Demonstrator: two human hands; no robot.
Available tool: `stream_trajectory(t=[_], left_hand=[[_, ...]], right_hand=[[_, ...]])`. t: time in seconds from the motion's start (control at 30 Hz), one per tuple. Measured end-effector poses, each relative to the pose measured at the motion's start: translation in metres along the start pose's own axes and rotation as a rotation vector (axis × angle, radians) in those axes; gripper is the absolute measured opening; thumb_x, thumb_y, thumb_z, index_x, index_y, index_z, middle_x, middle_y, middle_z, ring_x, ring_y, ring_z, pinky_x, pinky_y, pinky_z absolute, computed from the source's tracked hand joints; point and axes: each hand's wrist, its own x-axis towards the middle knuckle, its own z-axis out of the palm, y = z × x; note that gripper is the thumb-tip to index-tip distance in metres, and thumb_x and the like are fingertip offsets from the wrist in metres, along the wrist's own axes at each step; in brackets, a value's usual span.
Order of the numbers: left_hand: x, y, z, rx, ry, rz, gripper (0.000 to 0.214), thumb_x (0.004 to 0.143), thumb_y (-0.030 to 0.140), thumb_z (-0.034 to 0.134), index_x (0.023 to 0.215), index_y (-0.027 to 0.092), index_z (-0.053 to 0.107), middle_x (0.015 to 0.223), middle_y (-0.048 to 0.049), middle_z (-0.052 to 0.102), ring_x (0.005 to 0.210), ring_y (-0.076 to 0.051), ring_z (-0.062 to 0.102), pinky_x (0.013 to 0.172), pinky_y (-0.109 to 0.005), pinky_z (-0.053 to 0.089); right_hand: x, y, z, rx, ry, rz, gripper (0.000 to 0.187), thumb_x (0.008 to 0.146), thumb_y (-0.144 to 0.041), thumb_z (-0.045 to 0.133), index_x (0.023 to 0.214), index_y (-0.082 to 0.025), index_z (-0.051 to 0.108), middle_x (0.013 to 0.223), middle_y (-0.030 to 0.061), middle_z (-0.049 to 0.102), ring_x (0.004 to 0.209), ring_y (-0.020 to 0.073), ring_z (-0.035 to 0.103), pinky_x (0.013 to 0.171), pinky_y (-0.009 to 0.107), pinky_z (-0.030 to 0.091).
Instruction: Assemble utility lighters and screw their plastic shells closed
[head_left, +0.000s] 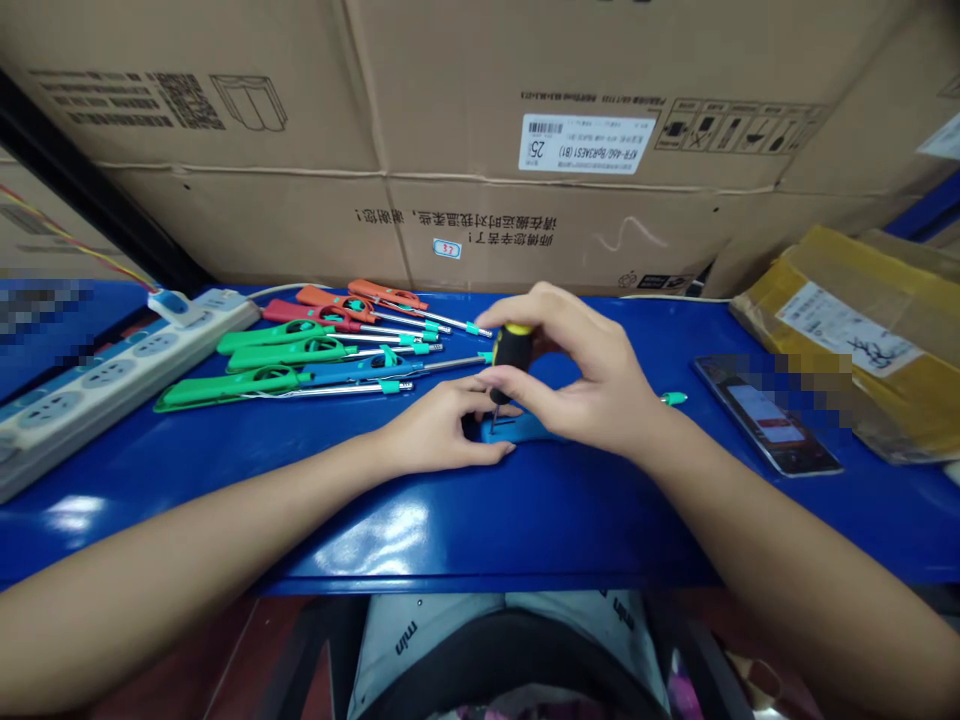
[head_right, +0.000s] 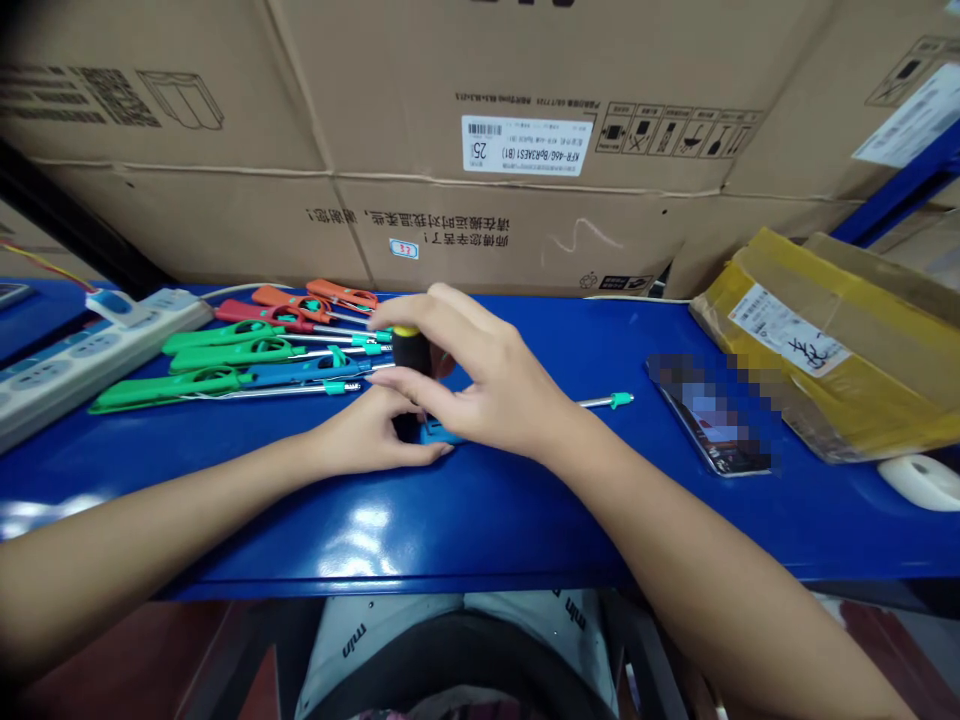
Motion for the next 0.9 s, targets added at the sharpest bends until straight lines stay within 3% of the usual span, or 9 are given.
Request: stream_trajectory(t=[0.1, 0.2, 0.27, 0.4, 0.5, 0.6, 0.77, 0.9], left_hand=[[0.000, 0.000, 0.000, 0.011, -0.001, -0.005, 0.025, 0.082, 0.035, 0.077, 0.100, 0.018, 0.078, 0.086, -0.0027, 0.066, 0.077, -0.017, 0.063, 0.075, -0.030, 0.053], [-0.001, 0.001, -0.001, 0.026, -0.016, -0.016, 0.030, 0.084, 0.037, 0.076, 0.108, 0.019, 0.077, 0.094, -0.0044, 0.066, 0.081, -0.017, 0.063, 0.075, -0.030, 0.053], [-0.001, 0.001, -0.001, 0.030, -0.018, -0.021, 0.030, 0.084, 0.036, 0.075, 0.108, 0.018, 0.077, 0.097, -0.0054, 0.065, 0.083, -0.018, 0.063, 0.076, -0.030, 0.054], [0.000, 0.002, -0.002, 0.032, -0.023, -0.012, 0.025, 0.082, 0.035, 0.076, 0.099, 0.017, 0.078, 0.087, -0.0033, 0.065, 0.078, -0.017, 0.062, 0.074, -0.030, 0.054], [0.000, 0.002, -0.002, 0.031, -0.017, -0.011, 0.025, 0.082, 0.035, 0.076, 0.099, 0.017, 0.078, 0.086, -0.0030, 0.064, 0.077, -0.017, 0.061, 0.073, -0.029, 0.054], [-0.001, 0.003, -0.002, 0.037, -0.029, -0.020, 0.030, 0.084, 0.035, 0.075, 0.109, 0.018, 0.077, 0.094, -0.0045, 0.064, 0.084, -0.018, 0.063, 0.076, -0.030, 0.054], [-0.001, 0.006, -0.001, 0.050, -0.010, -0.041, 0.028, 0.083, 0.034, 0.076, 0.105, 0.018, 0.078, 0.091, -0.0035, 0.064, 0.082, -0.018, 0.064, 0.077, -0.030, 0.055], [-0.001, 0.010, 0.000, 0.051, -0.012, -0.073, 0.034, 0.084, 0.033, 0.075, 0.115, 0.018, 0.077, 0.101, -0.0065, 0.067, 0.091, -0.021, 0.067, 0.083, -0.033, 0.055]], right_hand=[[-0.002, 0.002, 0.000, -0.049, 0.045, 0.008, 0.030, 0.096, -0.042, 0.065, 0.116, -0.019, 0.064, 0.108, 0.0074, 0.073, 0.091, 0.0189, 0.070, 0.082, 0.032, 0.060], [-0.002, 0.003, -0.002, -0.024, -0.046, -0.020, 0.037, 0.105, -0.034, 0.045, 0.136, -0.019, 0.056, 0.129, 0.0110, 0.069, 0.114, 0.0224, 0.068, 0.097, 0.038, 0.056], [-0.003, 0.003, -0.004, -0.003, -0.060, -0.023, 0.040, 0.105, -0.031, 0.042, 0.142, -0.020, 0.053, 0.132, 0.0109, 0.068, 0.115, 0.0219, 0.068, 0.099, 0.039, 0.056], [-0.002, 0.005, -0.003, -0.088, 0.055, -0.044, 0.034, 0.096, -0.040, 0.064, 0.125, -0.021, 0.066, 0.105, 0.0066, 0.073, 0.088, 0.0189, 0.069, 0.083, 0.035, 0.060], [0.001, 0.004, -0.004, -0.101, 0.036, -0.087, 0.035, 0.101, -0.041, 0.056, 0.128, -0.021, 0.065, 0.112, 0.0088, 0.071, 0.099, 0.0208, 0.068, 0.089, 0.039, 0.059], [0.003, 0.004, -0.006, -0.016, 0.008, -0.109, 0.033, 0.105, -0.030, 0.044, 0.129, -0.019, 0.064, 0.116, 0.0102, 0.069, 0.106, 0.0205, 0.067, 0.092, 0.040, 0.058], [0.002, 0.005, -0.007, -0.106, 0.110, -0.064, 0.020, 0.097, -0.035, 0.064, 0.108, -0.021, 0.072, 0.093, 0.0054, 0.069, 0.083, 0.0181, 0.066, 0.078, 0.035, 0.059], [0.004, 0.004, -0.013, -0.079, -0.028, -0.092, 0.033, 0.104, -0.026, 0.045, 0.128, -0.020, 0.066, 0.112, 0.0087, 0.070, 0.104, 0.0201, 0.067, 0.092, 0.038, 0.057]])
